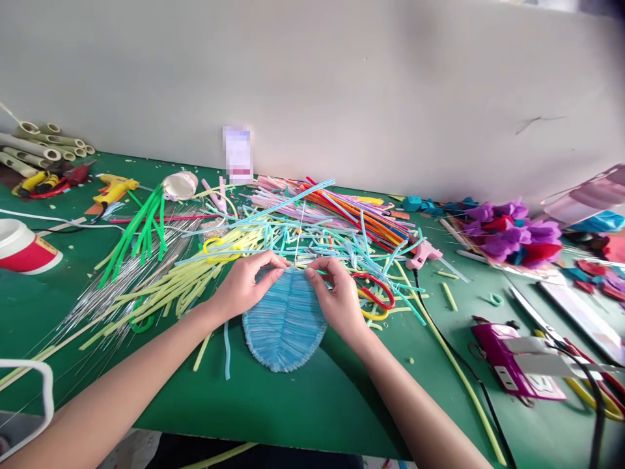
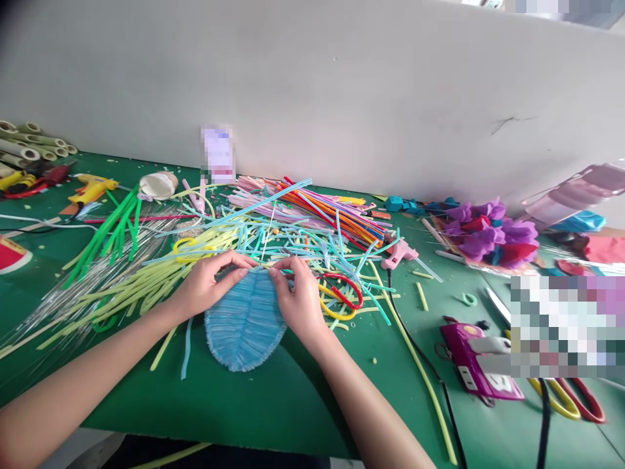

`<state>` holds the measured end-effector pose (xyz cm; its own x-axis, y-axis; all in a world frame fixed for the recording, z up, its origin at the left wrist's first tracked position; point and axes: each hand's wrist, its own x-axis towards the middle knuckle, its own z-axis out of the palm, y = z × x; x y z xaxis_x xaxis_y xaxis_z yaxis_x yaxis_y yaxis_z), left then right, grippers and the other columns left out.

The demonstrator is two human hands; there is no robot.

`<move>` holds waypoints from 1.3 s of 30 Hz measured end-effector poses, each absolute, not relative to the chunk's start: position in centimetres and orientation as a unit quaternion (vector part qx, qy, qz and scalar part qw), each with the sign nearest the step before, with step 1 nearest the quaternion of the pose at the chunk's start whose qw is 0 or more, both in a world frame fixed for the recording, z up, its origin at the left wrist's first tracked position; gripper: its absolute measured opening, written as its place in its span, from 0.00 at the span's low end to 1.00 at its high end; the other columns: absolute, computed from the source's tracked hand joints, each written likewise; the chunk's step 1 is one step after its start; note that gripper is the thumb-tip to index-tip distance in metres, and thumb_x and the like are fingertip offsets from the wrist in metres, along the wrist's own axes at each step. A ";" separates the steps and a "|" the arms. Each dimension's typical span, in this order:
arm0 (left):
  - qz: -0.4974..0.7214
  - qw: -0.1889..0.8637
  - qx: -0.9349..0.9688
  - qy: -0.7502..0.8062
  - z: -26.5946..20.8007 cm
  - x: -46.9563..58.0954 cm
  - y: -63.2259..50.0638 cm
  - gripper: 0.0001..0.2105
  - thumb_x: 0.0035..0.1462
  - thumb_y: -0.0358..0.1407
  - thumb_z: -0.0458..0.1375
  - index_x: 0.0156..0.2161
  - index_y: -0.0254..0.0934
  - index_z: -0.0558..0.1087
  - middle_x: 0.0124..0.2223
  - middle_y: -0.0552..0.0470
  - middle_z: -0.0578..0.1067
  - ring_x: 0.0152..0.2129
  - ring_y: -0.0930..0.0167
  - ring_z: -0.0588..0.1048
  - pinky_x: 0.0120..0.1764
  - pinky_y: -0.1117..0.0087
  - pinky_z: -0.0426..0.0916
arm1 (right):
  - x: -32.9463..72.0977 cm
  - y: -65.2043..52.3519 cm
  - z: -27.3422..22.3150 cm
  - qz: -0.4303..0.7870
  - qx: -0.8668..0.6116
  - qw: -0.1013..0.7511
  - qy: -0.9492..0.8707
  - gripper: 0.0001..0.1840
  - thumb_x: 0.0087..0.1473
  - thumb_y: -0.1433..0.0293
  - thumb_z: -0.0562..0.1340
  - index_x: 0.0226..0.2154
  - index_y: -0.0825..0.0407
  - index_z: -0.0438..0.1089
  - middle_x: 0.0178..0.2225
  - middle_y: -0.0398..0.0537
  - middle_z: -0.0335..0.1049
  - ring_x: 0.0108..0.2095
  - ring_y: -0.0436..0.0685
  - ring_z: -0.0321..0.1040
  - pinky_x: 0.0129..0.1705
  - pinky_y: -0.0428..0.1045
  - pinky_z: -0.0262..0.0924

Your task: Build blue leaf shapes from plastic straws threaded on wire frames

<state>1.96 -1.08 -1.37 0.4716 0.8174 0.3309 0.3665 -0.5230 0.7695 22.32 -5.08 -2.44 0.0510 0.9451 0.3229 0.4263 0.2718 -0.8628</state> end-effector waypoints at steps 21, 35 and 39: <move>0.359 0.527 0.644 0.423 0.4 2.7 -1.8 0.15 0.53 0.41 0.67 0.44 0.40 0.74 0.36 0.52 0.78 0.37 0.65 0.78 0.36 0.69 0.71 | 22.5 -5.3 -1.1 0.624 -0.460 0.448 -0.445 0.18 0.50 0.54 0.68 0.27 0.51 0.69 0.24 0.41 0.64 0.24 0.51 0.60 0.25 0.45 0.56; 0.336 0.548 0.643 0.415 0.8 2.8 -2.2 0.19 0.58 0.40 0.62 0.54 0.42 0.73 0.55 0.47 0.77 0.50 0.58 0.76 0.48 0.62 0.72 | 24.2 -4.8 -0.9 0.002 -0.480 0.410 -0.776 0.07 0.62 0.71 0.61 0.39 0.50 0.76 0.40 0.52 0.71 0.41 0.58 0.68 0.44 0.54 0.65; 0.375 0.449 0.688 0.429 1.1 3.4 -2.5 0.16 0.59 0.39 0.63 0.52 0.43 0.74 0.55 0.50 0.77 0.54 0.61 0.73 0.57 0.61 0.65 | 23.9 -5.2 0.4 -0.168 -0.439 0.317 -0.823 0.07 0.62 0.76 0.60 0.40 0.53 0.74 0.37 0.51 0.75 0.37 0.58 0.68 0.39 0.53 0.65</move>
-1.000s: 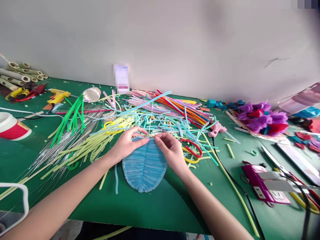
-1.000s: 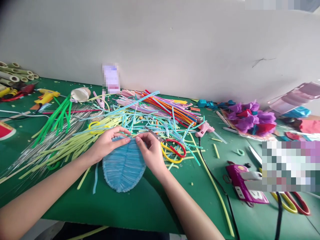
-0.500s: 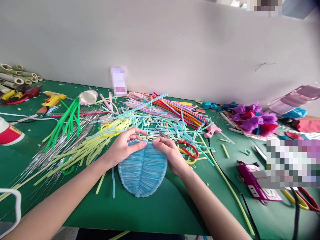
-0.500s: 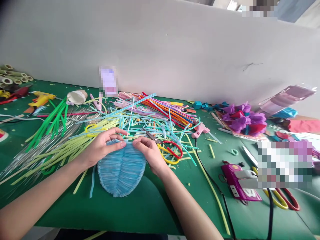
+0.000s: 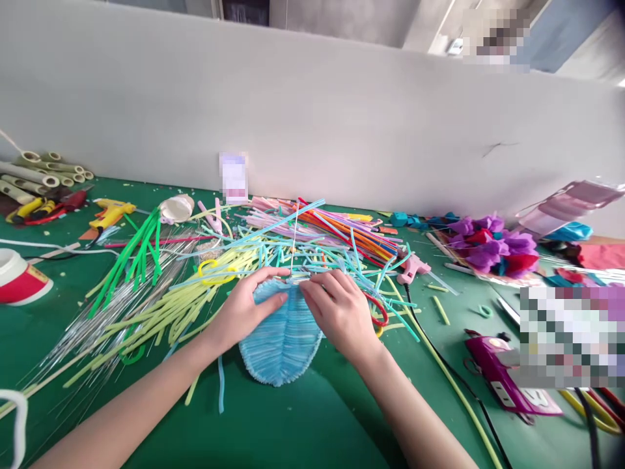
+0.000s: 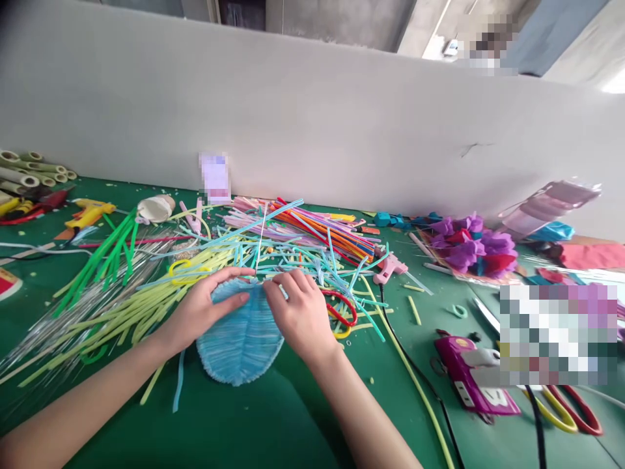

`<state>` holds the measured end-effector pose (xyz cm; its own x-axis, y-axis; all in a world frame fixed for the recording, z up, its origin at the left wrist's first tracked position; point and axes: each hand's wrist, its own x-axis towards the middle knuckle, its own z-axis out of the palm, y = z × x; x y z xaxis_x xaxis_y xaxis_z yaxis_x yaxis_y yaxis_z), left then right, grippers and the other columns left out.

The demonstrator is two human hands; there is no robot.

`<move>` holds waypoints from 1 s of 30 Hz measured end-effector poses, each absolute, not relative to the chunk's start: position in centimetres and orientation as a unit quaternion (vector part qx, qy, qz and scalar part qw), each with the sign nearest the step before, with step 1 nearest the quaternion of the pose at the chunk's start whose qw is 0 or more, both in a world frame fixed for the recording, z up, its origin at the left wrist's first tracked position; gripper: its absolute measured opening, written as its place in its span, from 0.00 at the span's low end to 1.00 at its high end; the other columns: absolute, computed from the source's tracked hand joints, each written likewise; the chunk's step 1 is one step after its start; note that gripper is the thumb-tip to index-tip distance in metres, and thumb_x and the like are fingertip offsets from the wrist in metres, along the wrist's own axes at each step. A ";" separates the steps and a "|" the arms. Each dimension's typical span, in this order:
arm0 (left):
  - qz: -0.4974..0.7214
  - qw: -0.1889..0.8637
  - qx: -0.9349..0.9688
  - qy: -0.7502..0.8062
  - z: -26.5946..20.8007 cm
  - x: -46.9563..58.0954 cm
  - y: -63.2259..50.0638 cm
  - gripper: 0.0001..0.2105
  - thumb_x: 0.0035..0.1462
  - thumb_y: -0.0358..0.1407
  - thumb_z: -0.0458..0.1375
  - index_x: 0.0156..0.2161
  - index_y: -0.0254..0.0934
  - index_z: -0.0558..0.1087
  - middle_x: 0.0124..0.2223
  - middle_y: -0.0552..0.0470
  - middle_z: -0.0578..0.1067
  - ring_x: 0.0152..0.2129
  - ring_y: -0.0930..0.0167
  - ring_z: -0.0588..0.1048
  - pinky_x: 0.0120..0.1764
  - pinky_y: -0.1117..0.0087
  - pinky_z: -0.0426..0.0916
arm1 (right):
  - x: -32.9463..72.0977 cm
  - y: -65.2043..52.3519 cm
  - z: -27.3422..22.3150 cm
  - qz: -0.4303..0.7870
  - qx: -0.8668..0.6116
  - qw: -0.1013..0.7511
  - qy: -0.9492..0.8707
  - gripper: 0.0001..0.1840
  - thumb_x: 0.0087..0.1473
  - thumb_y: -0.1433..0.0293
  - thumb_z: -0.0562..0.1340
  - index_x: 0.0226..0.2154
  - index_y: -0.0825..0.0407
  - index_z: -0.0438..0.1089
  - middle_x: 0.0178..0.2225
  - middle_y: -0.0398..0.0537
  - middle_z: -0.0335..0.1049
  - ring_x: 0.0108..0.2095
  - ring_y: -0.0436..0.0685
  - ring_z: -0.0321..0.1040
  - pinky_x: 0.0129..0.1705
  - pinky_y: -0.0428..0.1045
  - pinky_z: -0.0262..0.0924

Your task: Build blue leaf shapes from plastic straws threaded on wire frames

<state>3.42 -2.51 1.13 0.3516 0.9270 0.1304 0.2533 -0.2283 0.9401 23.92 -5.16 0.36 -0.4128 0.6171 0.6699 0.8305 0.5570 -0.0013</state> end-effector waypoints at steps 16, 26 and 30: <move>0.522 0.201 0.753 0.347 9.4 4.8 -2.2 0.07 0.59 0.35 0.62 0.43 0.42 0.79 0.44 0.54 0.84 0.40 0.67 0.82 0.46 0.72 0.75 | 23.3 -4.5 7.9 -0.340 -0.272 0.459 -0.775 0.12 0.61 0.80 0.58 0.46 0.59 0.73 0.37 0.56 0.78 0.44 0.61 0.71 0.40 0.53 0.65; 0.472 0.266 0.754 0.372 11.9 4.1 -1.8 0.09 0.56 0.40 0.64 0.42 0.45 0.80 0.45 0.55 0.84 0.45 0.66 0.81 0.48 0.72 0.75 | 22.6 -3.4 9.3 -0.146 -0.315 0.615 -0.708 0.18 0.56 0.83 0.62 0.41 0.45 0.78 0.38 0.48 0.76 0.41 0.58 0.67 0.44 0.55 0.66; 0.474 0.291 0.744 0.370 12.1 4.3 -1.6 0.10 0.54 0.41 0.66 0.42 0.44 0.81 0.43 0.54 0.84 0.42 0.65 0.82 0.44 0.72 0.77 | 23.0 -3.8 10.1 0.096 -0.378 0.646 -0.656 0.07 0.56 0.71 0.67 0.39 0.44 0.77 0.42 0.47 0.73 0.43 0.57 0.70 0.43 0.52 0.65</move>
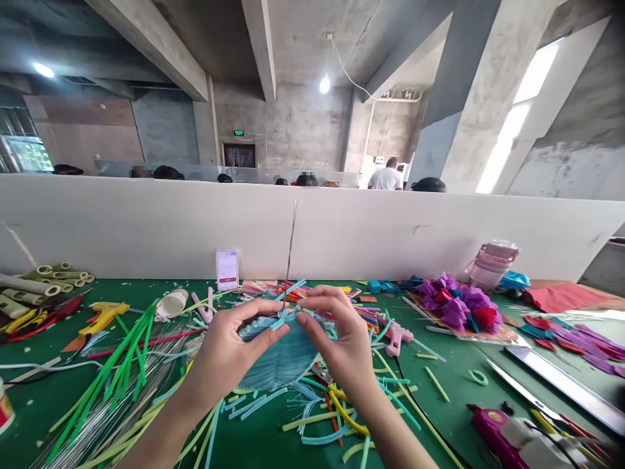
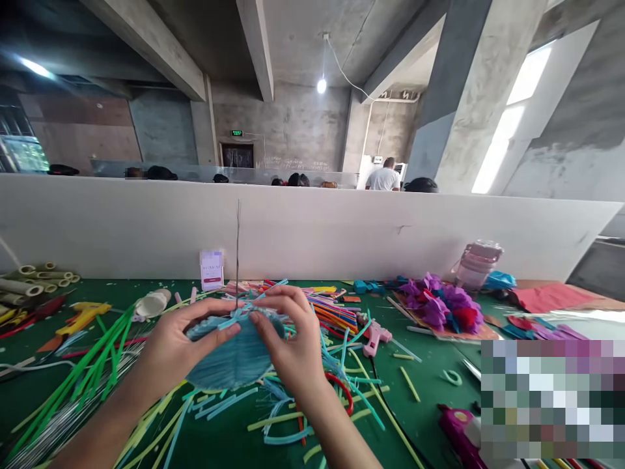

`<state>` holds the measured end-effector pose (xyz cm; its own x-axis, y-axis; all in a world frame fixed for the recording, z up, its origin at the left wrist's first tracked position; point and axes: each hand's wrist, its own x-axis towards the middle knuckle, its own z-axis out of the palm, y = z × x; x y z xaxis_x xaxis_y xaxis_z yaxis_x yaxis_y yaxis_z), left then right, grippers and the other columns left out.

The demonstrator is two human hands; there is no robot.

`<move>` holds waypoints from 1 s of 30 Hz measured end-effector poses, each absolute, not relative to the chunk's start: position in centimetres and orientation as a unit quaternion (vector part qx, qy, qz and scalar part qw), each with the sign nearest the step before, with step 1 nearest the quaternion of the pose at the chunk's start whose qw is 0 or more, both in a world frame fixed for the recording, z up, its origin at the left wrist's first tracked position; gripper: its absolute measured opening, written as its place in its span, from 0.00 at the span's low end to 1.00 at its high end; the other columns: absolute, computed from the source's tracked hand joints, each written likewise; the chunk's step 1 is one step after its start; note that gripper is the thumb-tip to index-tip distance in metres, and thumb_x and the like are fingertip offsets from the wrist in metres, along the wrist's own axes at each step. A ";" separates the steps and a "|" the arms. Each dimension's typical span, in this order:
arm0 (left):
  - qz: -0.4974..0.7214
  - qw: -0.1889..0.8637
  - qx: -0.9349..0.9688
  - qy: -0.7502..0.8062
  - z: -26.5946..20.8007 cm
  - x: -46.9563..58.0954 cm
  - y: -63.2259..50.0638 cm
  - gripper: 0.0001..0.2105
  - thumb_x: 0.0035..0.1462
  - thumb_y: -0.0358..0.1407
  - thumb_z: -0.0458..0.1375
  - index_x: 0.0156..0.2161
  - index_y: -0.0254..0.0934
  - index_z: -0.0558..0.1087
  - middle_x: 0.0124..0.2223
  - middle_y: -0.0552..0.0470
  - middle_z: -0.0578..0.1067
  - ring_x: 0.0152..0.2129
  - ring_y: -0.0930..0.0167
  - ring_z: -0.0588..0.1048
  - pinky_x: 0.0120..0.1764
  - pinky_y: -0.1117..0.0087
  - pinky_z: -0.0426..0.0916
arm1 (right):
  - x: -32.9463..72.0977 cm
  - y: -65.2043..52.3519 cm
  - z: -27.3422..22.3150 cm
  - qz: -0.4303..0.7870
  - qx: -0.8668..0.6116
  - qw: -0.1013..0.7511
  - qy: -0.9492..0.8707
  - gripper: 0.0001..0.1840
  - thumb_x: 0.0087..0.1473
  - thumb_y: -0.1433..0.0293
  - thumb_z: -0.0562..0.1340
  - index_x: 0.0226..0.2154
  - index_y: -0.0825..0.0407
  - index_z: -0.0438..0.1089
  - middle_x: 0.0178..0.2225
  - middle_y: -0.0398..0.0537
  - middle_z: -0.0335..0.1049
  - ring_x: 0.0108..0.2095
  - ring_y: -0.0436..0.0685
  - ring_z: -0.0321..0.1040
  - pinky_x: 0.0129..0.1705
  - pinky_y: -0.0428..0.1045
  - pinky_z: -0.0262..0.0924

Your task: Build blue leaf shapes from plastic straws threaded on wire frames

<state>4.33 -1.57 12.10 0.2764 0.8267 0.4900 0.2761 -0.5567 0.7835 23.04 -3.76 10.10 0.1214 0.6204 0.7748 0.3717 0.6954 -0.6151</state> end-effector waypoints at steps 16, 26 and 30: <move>0.495 0.292 0.750 0.328 11.7 4.6 -1.7 0.09 0.55 0.39 0.66 0.41 0.40 0.79 0.41 0.50 0.83 0.38 0.65 0.81 0.42 0.69 0.78 | 23.2 -4.0 10.9 0.463 -0.375 0.594 -0.541 0.16 0.43 0.61 0.76 0.33 0.51 0.75 0.35 0.45 0.77 0.36 0.55 0.73 0.39 0.47 0.66; 0.530 0.258 0.727 0.352 11.4 5.3 -2.4 0.05 0.57 0.37 0.63 0.38 0.40 0.78 0.38 0.53 0.82 0.37 0.69 0.79 0.40 0.74 0.74 | 22.1 -4.3 10.4 0.238 -0.374 0.657 -0.610 0.07 0.51 0.67 0.71 0.31 0.50 0.73 0.31 0.43 0.75 0.33 0.53 0.73 0.37 0.48 0.68; 0.529 0.272 0.716 0.365 11.6 5.1 -2.2 0.05 0.56 0.38 0.64 0.37 0.40 0.79 0.38 0.53 0.82 0.36 0.68 0.79 0.40 0.73 0.75 | 22.6 -4.2 9.8 -0.019 -0.371 0.619 -0.692 0.04 0.57 0.73 0.66 0.37 0.49 0.75 0.34 0.47 0.77 0.35 0.55 0.74 0.39 0.50 0.70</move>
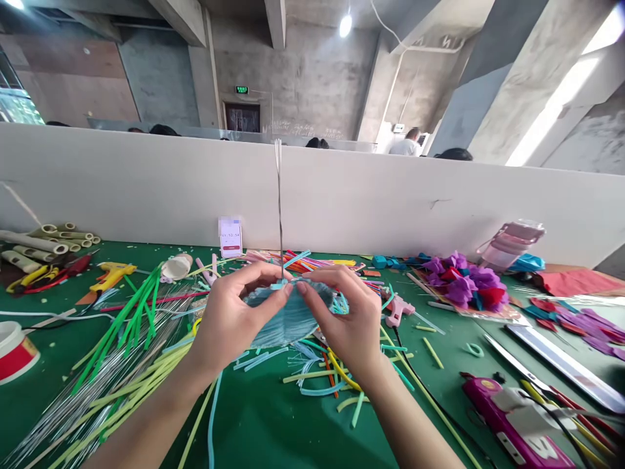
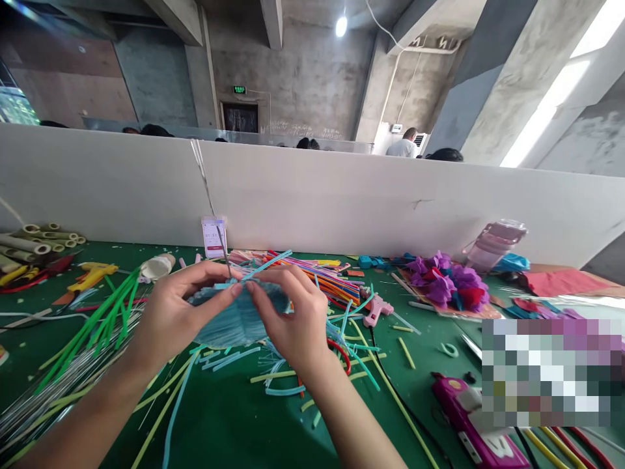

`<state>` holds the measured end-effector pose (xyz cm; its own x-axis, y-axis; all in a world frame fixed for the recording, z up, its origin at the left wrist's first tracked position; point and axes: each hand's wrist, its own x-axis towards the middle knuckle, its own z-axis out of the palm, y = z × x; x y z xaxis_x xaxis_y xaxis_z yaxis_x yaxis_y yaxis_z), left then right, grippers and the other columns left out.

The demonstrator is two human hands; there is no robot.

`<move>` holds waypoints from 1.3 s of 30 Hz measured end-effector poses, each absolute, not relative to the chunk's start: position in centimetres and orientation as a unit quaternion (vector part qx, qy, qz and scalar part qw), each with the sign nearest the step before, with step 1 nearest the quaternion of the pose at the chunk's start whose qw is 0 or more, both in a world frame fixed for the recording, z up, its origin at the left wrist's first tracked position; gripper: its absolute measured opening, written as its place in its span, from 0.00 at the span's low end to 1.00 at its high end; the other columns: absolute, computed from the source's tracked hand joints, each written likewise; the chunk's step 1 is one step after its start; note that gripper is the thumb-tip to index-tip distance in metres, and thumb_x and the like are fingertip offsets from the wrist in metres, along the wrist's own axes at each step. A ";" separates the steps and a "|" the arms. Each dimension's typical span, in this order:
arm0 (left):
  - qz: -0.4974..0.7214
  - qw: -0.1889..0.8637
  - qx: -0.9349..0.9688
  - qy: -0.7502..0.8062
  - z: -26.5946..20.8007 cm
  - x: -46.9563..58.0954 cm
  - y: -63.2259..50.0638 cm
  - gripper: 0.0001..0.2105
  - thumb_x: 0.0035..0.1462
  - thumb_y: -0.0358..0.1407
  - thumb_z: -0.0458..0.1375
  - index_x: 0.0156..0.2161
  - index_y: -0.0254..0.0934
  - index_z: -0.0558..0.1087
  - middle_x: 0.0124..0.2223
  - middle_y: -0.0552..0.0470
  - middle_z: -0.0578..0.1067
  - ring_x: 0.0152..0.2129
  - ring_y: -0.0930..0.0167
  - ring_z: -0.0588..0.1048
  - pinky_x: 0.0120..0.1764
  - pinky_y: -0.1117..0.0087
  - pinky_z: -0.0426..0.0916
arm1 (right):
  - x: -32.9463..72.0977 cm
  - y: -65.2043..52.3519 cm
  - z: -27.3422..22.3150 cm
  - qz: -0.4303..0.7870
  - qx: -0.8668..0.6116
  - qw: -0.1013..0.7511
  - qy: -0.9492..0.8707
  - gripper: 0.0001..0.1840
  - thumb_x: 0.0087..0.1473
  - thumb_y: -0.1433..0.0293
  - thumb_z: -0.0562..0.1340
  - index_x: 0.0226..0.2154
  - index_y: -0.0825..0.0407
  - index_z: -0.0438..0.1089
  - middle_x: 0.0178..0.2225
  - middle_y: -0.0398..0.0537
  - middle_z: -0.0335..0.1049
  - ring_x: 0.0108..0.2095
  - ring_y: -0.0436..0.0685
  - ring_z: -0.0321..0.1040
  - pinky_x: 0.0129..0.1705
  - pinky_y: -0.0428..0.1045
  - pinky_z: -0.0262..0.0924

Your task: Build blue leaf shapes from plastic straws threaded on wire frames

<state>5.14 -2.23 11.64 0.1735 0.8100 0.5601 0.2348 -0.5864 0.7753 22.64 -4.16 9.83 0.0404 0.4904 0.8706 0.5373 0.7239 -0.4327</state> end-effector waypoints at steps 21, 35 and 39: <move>0.480 0.303 0.741 0.358 12.4 4.4 -1.7 0.06 0.54 0.39 0.66 0.36 0.41 0.81 0.39 0.52 0.84 0.36 0.66 0.81 0.38 0.71 0.75 | 24.3 -3.0 10.2 0.580 -0.323 0.546 -0.511 0.13 0.46 0.60 0.73 0.31 0.49 0.77 0.29 0.42 0.76 0.28 0.53 0.71 0.31 0.48 0.65; 0.487 0.336 0.723 0.357 11.9 4.6 -1.2 0.08 0.50 0.39 0.68 0.36 0.39 0.81 0.37 0.51 0.84 0.35 0.65 0.81 0.39 0.69 0.77 | 23.9 -3.0 9.8 0.317 -0.344 0.595 -0.654 0.09 0.53 0.63 0.70 0.30 0.51 0.74 0.31 0.45 0.76 0.32 0.53 0.72 0.35 0.48 0.67; 0.465 0.366 0.730 0.342 11.7 4.4 -0.6 0.13 0.49 0.39 0.70 0.42 0.41 0.81 0.44 0.51 0.83 0.41 0.65 0.81 0.43 0.68 0.76 | 23.6 -2.9 9.6 0.291 -0.369 0.605 -0.643 0.09 0.54 0.63 0.69 0.31 0.51 0.73 0.32 0.45 0.75 0.32 0.53 0.71 0.35 0.48 0.67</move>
<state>4.38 -0.57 11.70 0.3335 0.8396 0.4288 0.1585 -0.4983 0.8524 23.60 -2.88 9.56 0.0042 0.8266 0.5628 0.1218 0.5582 -0.8207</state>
